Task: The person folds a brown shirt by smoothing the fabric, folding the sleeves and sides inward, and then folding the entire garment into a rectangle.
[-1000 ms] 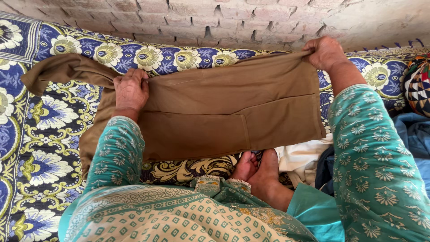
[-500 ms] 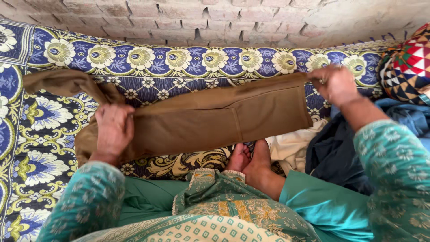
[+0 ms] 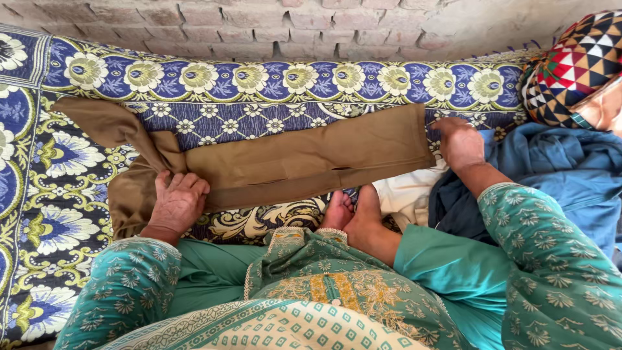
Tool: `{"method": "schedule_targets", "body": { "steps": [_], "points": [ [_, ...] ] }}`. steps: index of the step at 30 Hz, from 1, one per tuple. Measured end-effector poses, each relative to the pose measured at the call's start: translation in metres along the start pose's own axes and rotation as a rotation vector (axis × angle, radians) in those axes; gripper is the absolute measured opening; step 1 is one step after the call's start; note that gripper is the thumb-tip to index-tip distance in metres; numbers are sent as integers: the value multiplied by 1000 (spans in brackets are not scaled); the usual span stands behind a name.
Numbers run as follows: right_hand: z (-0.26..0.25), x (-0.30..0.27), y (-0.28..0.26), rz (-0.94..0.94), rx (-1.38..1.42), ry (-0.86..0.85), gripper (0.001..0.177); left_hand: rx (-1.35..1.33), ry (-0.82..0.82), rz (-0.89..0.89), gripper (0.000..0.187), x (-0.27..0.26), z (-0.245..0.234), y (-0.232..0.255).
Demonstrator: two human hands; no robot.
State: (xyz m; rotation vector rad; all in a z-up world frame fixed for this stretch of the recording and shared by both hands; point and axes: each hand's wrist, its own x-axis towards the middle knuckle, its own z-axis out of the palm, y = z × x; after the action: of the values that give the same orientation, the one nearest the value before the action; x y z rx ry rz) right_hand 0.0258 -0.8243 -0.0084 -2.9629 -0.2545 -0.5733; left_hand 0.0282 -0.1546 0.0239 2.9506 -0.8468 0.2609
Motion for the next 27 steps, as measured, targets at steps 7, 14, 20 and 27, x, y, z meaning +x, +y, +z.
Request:
{"method": "schedule_targets", "body": {
  "steps": [7,14,20,27],
  "points": [
    [31,28,16,611,483,-154,22,127,16,5,21,4,9,4],
    [74,69,4,656,321,-90,39,56,58,46,15,3,1,3],
    [92,83,10,950,351,-77,46,31,61,59,14,9,-9,8],
    [83,80,9,877,353,-134,42,-424,-221,-1185,11,21,-23,-56]
  ]
}}
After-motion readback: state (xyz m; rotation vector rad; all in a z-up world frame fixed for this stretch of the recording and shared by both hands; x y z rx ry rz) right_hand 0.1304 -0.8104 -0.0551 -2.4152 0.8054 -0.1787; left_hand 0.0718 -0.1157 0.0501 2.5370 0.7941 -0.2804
